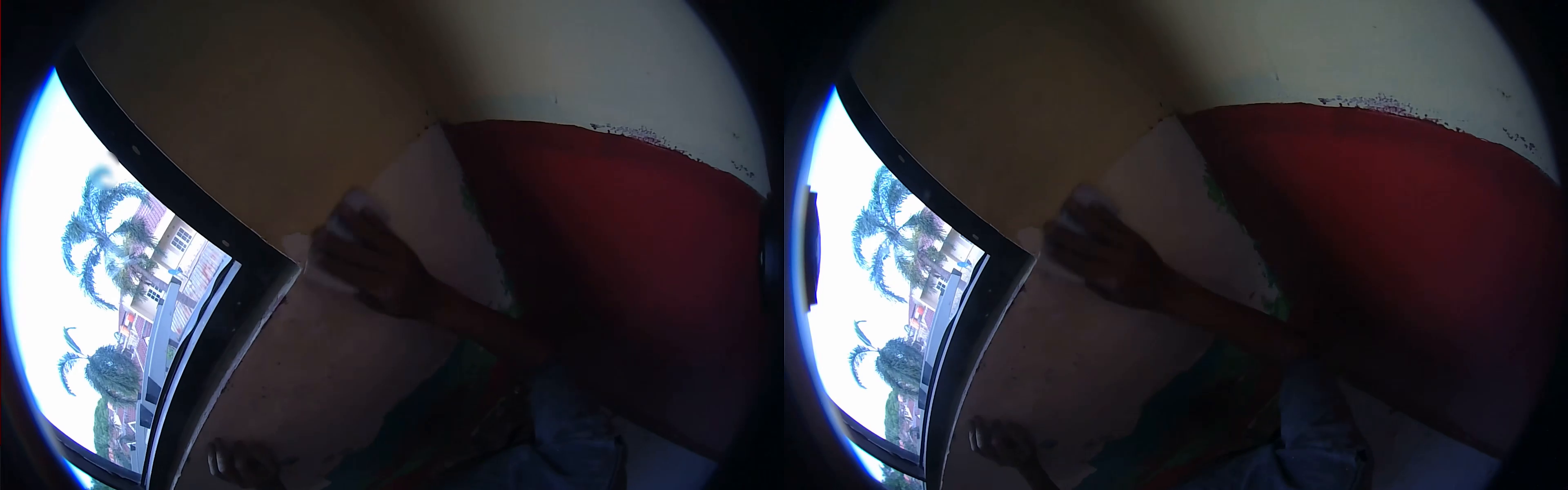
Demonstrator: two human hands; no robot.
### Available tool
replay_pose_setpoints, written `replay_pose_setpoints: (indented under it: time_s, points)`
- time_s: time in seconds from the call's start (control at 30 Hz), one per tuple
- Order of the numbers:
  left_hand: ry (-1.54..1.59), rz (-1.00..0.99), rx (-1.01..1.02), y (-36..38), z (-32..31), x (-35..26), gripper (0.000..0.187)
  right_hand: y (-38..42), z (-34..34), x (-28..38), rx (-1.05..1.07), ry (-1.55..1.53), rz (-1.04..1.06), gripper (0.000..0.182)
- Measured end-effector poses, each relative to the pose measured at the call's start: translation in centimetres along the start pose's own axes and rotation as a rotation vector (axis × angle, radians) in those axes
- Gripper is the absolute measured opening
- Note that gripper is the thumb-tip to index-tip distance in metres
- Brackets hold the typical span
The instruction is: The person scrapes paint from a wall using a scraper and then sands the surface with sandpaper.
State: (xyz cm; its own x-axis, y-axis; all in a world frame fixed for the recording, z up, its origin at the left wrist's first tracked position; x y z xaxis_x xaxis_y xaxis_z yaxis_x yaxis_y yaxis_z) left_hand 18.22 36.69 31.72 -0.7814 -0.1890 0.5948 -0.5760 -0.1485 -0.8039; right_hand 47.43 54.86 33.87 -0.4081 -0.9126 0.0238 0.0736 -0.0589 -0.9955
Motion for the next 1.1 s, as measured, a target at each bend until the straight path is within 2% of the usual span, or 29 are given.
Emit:
replay_pose_setpoints:
  time_s: [0.1, 0.17, 0.23, 0.3, 0.4, 0.43, 0.53, 0.57, 0.7, 0.77, 0.83, 0.9, 0.97, 1.03, 1.1]
  points:
    - [0.019, -0.029, 0.008, -0.2, 0.4, -0.1, 0.014, 1.2, -1.1, 1.0, 0.102, 0.041, 0.256, 0.044]
    - [0.017, -0.026, -0.002, -0.5, 0.4, -0.4, 0.013, -0.1, 4.7, -6.4, -0.222, 0.074, -0.125, 0.047]
    - [0.011, -0.026, -0.007, -0.4, 0.5, -0.4, 0.012, 0.2, 5.5, -7.3, -0.243, 0.084, -0.236, 0.047]
    - [0.003, -0.023, -0.029, -0.6, 0.3, -0.6, 0.012, 0.5, 1.2, -2.3, 0.005, 0.082, -0.066, 0.046]
    - [-0.011, -0.018, -0.028, -0.3, 0.4, -0.4, 0.011, 2.4, -1.0, 0.3, 0.147, 0.004, 0.165, 0.045]
    - [-0.022, -0.015, -0.015, -0.1, 0.3, -0.2, 0.011, 2.1, 1.1, -3.3, 0.03, 0.191, -0.008, 0.045]
    - [-0.029, -0.031, -0.014, -0.5, 0.5, -0.6, 0.011, 2.6, 5.7, -8.9, -0.3, 0.105, -0.393, 0.045]
    - [-0.028, -0.041, -0.026, -0.8, 0.5, -0.9, 0.011, 2.2, 2.8, -5.3, -0.136, 0.352, -0.248, 0.044]
    - [-0.015, -0.04, -0.045, -0.6, 0.6, -0.8, 0.012, 5.0, -2.6, 1.5, 0.2, 0.071, 0.172, 0.046]
    - [-0.006, -0.045, -0.085, -0.9, 0.7, -1.0, 0.014, 5.4, 3.2, -5.8, -0.133, 0.253, -0.186, 0.044]
    - [-0.002, -0.029, -0.045, -1.0, 0.6, -1.0, 0.014, 5.9, 4.2, -7.1, -0.223, 0.31, -0.312, 0.043]
    - [-0.006, -0.013, -0.019, -0.9, 0.4, -0.9, 0.015, 5.8, 0.5, -3.1, -0.094, 0.261, -0.202, 0.041]
    - [-0.018, -0.003, 0.011, -0.6, 0.3, -0.6, 0.015, 6.2, -3.0, 1.4, 0.071, -0.092, 0.04, 0.042]
    - [-0.025, 0.005, 0.011, -0.4, 0.3, -0.6, 0.014, 6.5, -3.3, 1.3, 0.115, -0.004, 0.175, 0.046]
    - [-0.03, 0.007, 0.019, -0.4, 0.0, -0.2, 0.014, 5.9, 2.3, -6.7, -0.17, 0.288, -0.327, 0.045]
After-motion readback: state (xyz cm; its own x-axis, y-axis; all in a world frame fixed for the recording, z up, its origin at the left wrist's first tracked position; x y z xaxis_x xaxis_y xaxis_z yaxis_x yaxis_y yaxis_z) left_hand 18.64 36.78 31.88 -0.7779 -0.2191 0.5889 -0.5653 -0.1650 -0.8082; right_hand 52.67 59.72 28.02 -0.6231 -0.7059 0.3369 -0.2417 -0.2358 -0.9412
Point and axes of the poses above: each hand's wrist, its own y-axis away from the middle knuckle, its own z-axis out of the back of the hand, x = y × z, the point moved 9 cm from there along -y, towards the middle knuckle, and after that the axes turned 5 degrees about -y, right-handed, at the moved point
